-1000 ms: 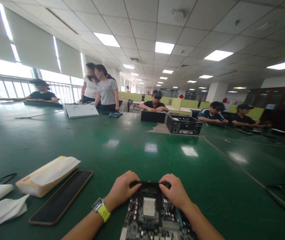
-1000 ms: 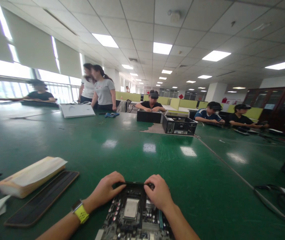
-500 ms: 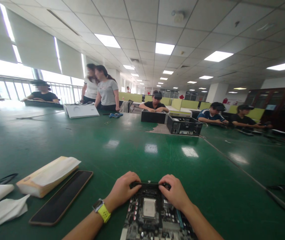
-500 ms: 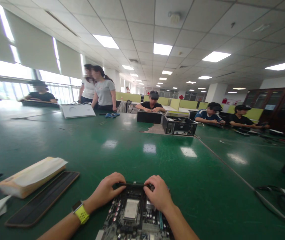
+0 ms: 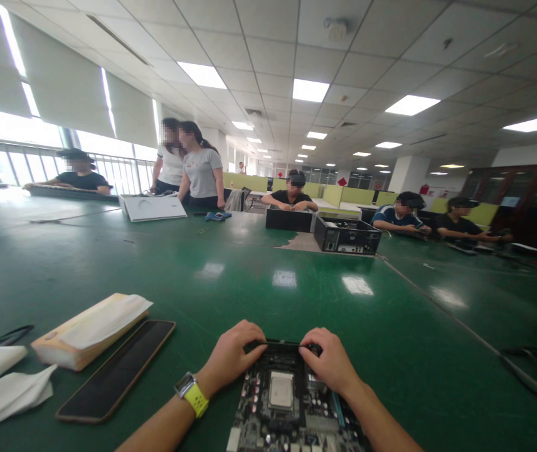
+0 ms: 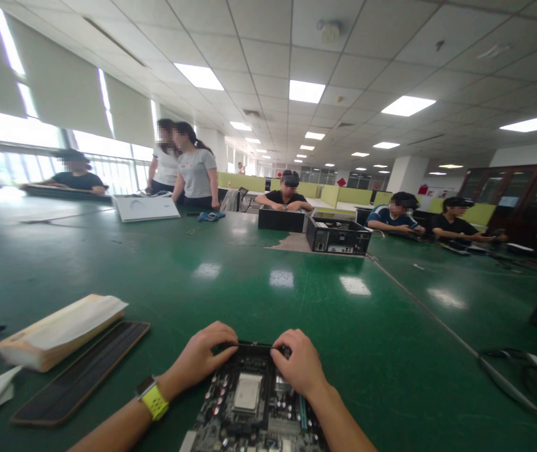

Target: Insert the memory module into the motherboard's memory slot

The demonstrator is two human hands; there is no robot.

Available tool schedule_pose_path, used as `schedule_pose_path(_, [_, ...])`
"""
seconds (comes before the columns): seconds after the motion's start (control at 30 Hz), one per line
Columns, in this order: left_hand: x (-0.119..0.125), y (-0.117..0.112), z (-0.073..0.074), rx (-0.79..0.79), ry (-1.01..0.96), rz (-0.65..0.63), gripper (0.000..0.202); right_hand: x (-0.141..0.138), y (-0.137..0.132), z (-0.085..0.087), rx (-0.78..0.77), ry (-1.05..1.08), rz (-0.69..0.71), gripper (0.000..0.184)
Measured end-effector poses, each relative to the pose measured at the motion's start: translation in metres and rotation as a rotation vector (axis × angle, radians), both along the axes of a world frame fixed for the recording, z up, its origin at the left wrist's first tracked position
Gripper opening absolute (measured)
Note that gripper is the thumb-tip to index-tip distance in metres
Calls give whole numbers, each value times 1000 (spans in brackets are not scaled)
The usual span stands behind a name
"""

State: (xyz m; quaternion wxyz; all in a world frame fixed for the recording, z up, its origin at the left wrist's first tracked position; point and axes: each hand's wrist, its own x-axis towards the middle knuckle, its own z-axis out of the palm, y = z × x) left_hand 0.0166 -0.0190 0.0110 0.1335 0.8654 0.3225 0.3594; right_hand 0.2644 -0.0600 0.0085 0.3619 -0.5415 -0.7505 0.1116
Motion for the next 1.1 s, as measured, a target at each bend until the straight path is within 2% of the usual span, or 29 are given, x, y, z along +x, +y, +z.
schedule_pose_path(0.9, [0, -1, 5, 8, -12, 34, 9, 0, -1, 2, 11, 49, 7, 5])
schedule_pose_path(1.1, [0, 0, 2, -12, -21, 20, 12, -1, -2, 2, 3, 48, 3, 10])
